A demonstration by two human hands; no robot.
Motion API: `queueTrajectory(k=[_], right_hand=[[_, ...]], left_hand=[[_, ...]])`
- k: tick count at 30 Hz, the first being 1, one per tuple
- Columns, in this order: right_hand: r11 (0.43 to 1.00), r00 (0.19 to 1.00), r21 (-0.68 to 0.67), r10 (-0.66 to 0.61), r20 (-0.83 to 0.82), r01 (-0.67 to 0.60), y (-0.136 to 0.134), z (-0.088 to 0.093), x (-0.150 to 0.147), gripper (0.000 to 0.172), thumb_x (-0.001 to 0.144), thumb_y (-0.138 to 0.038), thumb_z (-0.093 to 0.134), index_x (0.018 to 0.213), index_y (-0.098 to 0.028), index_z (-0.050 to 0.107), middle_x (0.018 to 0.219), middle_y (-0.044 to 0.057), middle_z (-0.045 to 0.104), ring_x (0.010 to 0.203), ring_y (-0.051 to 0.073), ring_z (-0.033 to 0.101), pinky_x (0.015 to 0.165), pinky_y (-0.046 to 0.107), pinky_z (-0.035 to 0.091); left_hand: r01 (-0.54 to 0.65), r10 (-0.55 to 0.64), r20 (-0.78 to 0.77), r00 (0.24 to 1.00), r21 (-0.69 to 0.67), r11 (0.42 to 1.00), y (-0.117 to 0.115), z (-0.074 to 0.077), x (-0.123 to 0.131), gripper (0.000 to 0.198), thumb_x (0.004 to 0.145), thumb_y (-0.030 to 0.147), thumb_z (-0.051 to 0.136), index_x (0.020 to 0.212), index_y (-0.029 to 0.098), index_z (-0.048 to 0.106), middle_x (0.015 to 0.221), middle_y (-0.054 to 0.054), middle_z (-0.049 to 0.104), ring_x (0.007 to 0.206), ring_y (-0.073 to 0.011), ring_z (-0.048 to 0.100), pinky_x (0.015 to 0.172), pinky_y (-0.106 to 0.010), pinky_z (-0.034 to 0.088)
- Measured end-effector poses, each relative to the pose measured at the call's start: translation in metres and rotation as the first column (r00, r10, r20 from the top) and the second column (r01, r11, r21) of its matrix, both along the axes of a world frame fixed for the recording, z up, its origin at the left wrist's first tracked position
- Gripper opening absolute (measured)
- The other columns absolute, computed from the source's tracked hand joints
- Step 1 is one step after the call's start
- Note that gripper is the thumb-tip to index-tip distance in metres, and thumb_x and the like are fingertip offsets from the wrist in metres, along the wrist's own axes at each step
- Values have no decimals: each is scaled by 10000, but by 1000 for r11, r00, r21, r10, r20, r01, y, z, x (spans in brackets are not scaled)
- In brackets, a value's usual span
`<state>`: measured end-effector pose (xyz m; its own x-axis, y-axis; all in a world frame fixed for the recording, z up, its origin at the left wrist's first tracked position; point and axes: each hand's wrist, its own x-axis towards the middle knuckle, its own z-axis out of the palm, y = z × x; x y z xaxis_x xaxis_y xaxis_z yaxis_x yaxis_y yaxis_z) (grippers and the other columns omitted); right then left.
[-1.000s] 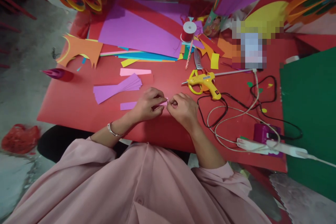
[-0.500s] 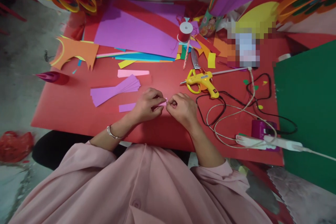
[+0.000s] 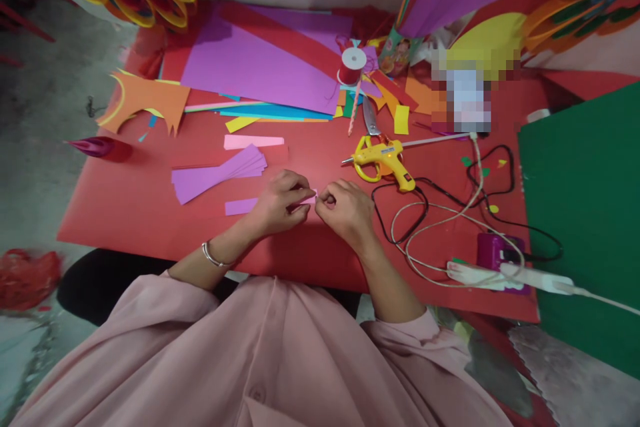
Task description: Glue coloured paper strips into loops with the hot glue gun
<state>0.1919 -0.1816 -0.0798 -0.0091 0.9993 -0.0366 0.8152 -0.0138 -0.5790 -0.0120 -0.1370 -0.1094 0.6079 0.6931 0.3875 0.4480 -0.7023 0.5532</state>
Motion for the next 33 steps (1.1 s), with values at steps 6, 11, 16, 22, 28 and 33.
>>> queueTrajectory(k=[6,11,16,22,28,33], right_hand=[[1000,1000,5,-3,4,3,0,-2,-1,144,868,-303,671,738,-252,640,814,17,702,793,191,599,698,328,353],[1000,1000,7,2,7,-2,1,-2,0,154,879,-318,664,740,-254,641,821,21,709,803,196,606,706,332,357],[1000,1000,5,1,19,-1,0,0,-1,156,869,-308,666,727,-254,629,808,19,703,806,196,608,697,334,345],[1000,1000,21,6,8,-6,0,-4,0,138,868,-313,667,745,-252,652,817,20,705,820,197,611,701,330,346],[999,1000,44,-4,1,4,0,-7,1,134,850,-297,679,730,-244,654,792,6,694,811,184,604,701,322,346],[999,1000,42,-12,-2,12,0,-7,0,137,853,-303,683,731,-244,656,796,4,693,803,181,601,698,319,346]], left_hand=[[5,-5,17,1000,0,1000,0,-2,0,226,865,174,666,1040,216,803,1045,-94,746,1010,-255,659,909,-434,558],[10,-10,18,1000,19,1000,0,-1,0,227,864,173,666,1043,208,801,1045,-94,742,1005,-254,662,895,-423,558],[4,-4,-9,1000,-2,1000,0,1,0,222,872,187,668,1047,214,802,1051,-94,748,1010,-254,665,905,-427,553],[12,-12,14,1000,15,1000,0,0,0,222,874,186,661,1048,211,798,1042,-95,743,1001,-250,662,898,-428,550],[15,-15,9,1000,12,1000,1,1,0,216,882,185,659,1045,209,799,1040,-92,745,995,-246,664,907,-422,551],[20,-21,27,999,35,999,0,0,-1,222,878,181,660,1051,200,798,1041,-93,745,984,-246,663,891,-417,550]])
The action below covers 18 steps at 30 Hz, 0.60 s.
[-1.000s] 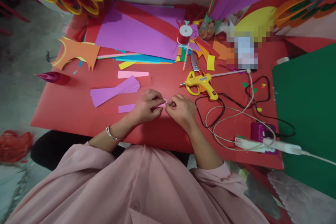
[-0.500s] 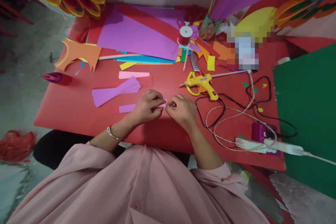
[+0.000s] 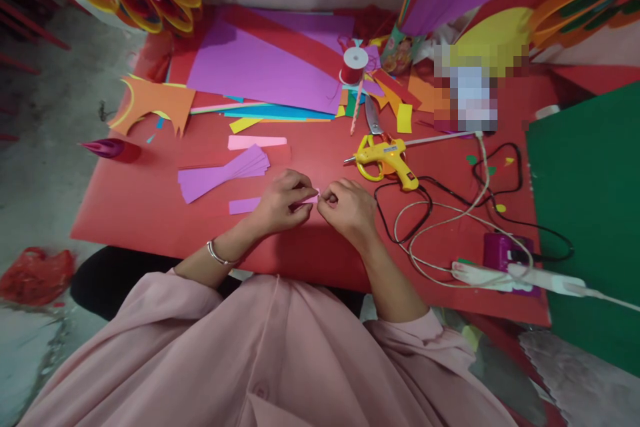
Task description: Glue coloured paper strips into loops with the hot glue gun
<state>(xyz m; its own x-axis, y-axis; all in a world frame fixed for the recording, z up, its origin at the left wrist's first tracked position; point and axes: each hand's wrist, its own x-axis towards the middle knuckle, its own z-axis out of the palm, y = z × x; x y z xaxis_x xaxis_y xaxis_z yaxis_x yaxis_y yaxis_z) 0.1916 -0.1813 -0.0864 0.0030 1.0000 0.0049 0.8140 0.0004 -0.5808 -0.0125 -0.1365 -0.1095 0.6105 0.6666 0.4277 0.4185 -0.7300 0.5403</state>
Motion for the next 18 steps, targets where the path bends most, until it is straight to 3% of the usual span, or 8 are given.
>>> queueTrajectory(k=[18], right_hand=[[1000,1000,15,1,-1,-1,0,-2,0,133,850,-297,679,730,-248,655,794,4,690,801,183,601,702,325,350]], left_hand=[[-11,11,-1,1000,1,1000,0,0,0,228,875,177,656,1049,199,802,1035,-87,745,974,-243,659,872,-413,548]])
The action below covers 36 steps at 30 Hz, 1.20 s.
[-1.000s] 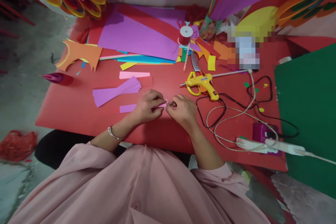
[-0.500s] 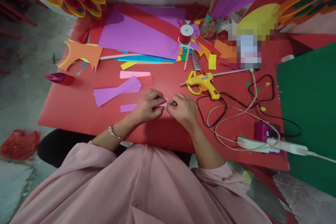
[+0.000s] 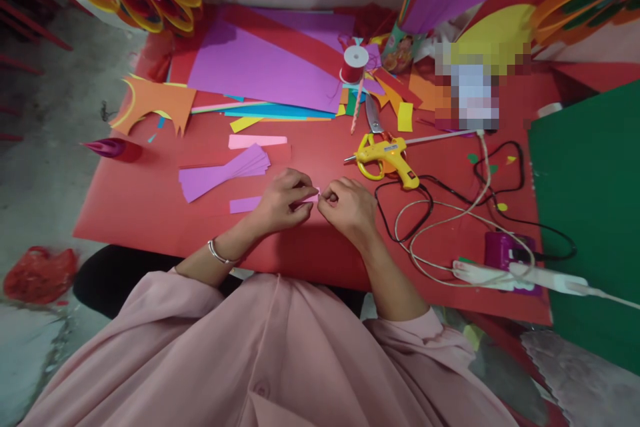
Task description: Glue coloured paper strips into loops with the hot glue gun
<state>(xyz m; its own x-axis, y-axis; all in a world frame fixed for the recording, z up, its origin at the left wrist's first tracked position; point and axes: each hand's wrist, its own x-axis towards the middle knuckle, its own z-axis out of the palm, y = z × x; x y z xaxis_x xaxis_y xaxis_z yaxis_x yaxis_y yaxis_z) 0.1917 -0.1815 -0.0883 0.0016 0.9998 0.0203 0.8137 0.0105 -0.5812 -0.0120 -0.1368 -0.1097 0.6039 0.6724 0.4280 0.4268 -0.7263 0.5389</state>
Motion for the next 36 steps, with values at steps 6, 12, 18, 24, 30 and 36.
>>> queueTrajectory(k=[6,12,18,24,30,36], right_hand=[[1000,1000,-15,-3,14,3,0,1,0,131,845,-305,683,729,-251,657,798,8,697,812,191,609,697,329,349],[1000,1000,-18,0,20,1,0,2,0,130,847,-296,677,729,-250,650,796,12,700,821,194,617,703,324,347],[1000,1000,-26,-9,15,9,0,4,-1,128,848,-288,675,730,-250,644,810,13,707,807,188,605,703,323,352],[1000,1000,-31,1,23,0,0,5,-2,140,852,-283,670,720,-255,632,804,23,710,827,202,611,698,332,346],[1000,1000,-30,0,23,1,1,5,0,136,851,-285,675,723,-253,642,803,17,703,817,196,607,704,333,354],[999,1000,-40,9,4,-9,2,4,0,136,851,-300,679,729,-250,645,811,13,700,814,191,605,704,329,350]], left_hand=[[-3,3,-10,1000,-14,1000,0,-2,-1,225,878,183,659,1052,204,801,1051,-89,747,998,-247,668,887,-422,543],[0,0,-9,1000,-19,1000,0,-2,-1,225,881,184,660,1058,209,796,1049,-89,743,991,-246,662,881,-424,543],[13,-14,23,1000,14,1000,1,-1,0,225,875,169,658,1051,197,795,1033,-89,745,968,-241,661,877,-420,542],[5,-6,-10,1000,-24,1000,0,0,-1,230,882,183,649,1057,211,797,1051,-91,745,988,-244,666,905,-432,551],[-3,2,-31,1000,-40,999,0,0,0,233,881,183,642,1051,216,797,1051,-90,745,995,-248,667,903,-434,547],[2,-3,-14,1000,-39,999,-1,1,0,244,886,173,625,1055,206,799,1062,-95,745,1010,-250,662,923,-439,546]])
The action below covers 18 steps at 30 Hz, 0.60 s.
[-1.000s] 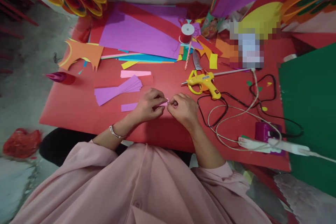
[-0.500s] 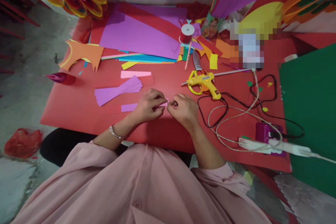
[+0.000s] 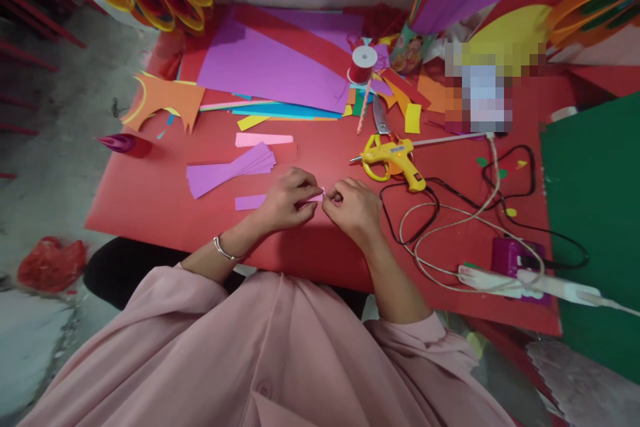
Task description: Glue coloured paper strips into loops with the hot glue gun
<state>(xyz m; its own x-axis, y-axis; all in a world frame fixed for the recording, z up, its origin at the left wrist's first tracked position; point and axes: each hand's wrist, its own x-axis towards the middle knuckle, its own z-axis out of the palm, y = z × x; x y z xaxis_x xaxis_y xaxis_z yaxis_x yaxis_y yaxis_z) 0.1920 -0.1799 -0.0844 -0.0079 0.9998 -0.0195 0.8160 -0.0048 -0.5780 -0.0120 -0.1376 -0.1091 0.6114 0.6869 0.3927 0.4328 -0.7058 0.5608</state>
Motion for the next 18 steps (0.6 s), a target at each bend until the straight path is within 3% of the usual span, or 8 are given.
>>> queueTrajectory(k=[18], right_hand=[[1000,1000,4,-23,10,23,0,4,-3,169,836,-313,674,694,-246,610,783,20,673,747,185,562,676,324,325]], left_hand=[[6,-6,-26,1000,-11,1000,-1,0,-2,286,863,161,625,1080,201,808,1088,-107,740,1034,-258,666,945,-450,555]])
